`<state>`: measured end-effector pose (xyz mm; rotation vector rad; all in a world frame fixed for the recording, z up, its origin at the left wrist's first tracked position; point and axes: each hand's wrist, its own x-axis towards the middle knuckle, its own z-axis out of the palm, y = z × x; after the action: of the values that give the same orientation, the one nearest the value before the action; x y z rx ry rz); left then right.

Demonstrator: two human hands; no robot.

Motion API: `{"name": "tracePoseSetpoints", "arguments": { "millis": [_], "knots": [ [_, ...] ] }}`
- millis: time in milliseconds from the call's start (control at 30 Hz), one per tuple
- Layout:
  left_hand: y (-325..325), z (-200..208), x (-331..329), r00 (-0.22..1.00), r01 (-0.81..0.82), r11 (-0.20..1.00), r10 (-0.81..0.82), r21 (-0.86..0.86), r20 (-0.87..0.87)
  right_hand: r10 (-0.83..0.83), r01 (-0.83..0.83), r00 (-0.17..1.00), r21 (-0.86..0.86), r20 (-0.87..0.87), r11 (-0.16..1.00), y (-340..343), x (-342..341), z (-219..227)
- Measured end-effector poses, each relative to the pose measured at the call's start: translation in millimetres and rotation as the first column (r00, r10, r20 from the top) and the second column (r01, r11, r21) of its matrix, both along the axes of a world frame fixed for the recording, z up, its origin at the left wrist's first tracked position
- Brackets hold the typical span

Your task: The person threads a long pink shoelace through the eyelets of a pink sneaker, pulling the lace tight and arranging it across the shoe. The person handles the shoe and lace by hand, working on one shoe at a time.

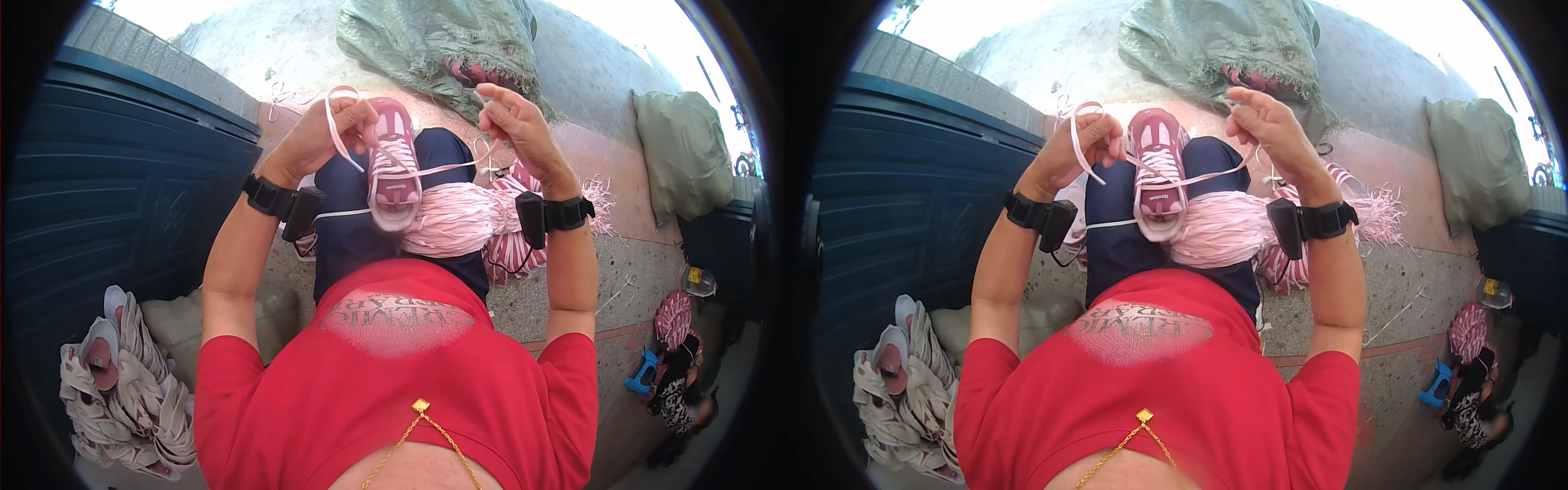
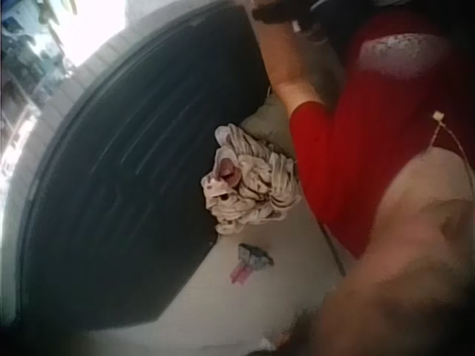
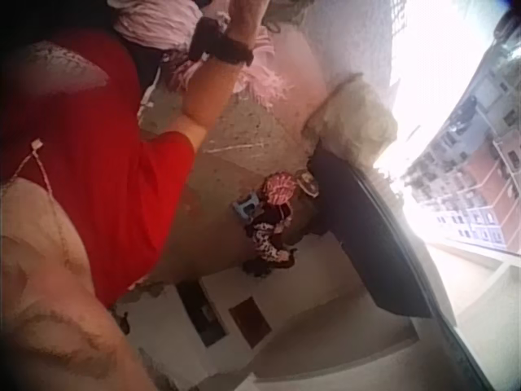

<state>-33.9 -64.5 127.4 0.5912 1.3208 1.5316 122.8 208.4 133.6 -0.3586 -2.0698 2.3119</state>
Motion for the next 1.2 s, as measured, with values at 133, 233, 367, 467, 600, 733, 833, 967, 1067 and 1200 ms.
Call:
{"name": "tracePoseSetpoints", "arguments": {
  "millis": [133,233,367,467,600,733,833,967,1067,1200],
  "knots": [
    [0,11,-4,0.979,-0.195,0.98,0.194,0.023,0.058,0.37,-0.405,0.891,0.092,0.264,0.91,-10,11,-13],
    [-8,29,-37,0.9,-0.425,0.895,0.402,0.134,0.169,0.547,-0.687,0.674,0.147,0.496,0.712,-28,23,-30],
    [-46,40,-87,0.783,-0.615,0.785,0.619,0.074,-0.063,0.248,-0.671,0.707,0.739,0.662,-0.059,-44,25,-69],
    [-59,4,-76,0.76,-0.632,0.728,0.517,-0.266,-0.394,0.097,-0.105,0.989,0.991,0.113,-0.085,-42,19,-89],
    [-58,-78,-14,0.831,-0.373,0.81,0.075,-0.453,-0.551,0.251,-0.078,0.968,0.932,-0.014,0.354,-54,7,-117],
    [-41,-92,47,0.924,-0.194,0.837,-0.019,-0.511,-0.381,0.199,-0.171,0.973,0.938,0.113,0.301,-67,15,-129],
    [-42,-97,54,0.923,-0.212,0.797,-0.026,-0.566,-0.383,0.178,-0.171,0.978,0.913,0.111,0.369,-71,15,-136],
    [-42,-86,56,0.836,-0.237,0.773,-0.146,-0.589,-0.529,0.242,-0.179,0.963,0.956,0.122,0.231,-76,14,-131],
    [-52,-109,52,0.91,-0.176,0.821,-0.075,-0.543,-0.407,0.276,-0.125,0.956,0.99,0.103,0.064,-85,8,-119],
    [-47,-109,61,0.852,-0.266,0.829,-0.036,-0.492,-0.522,0.362,-0.042,0.931,0.999,0.047,-0.021,-94,5,-125]
  ]
}}
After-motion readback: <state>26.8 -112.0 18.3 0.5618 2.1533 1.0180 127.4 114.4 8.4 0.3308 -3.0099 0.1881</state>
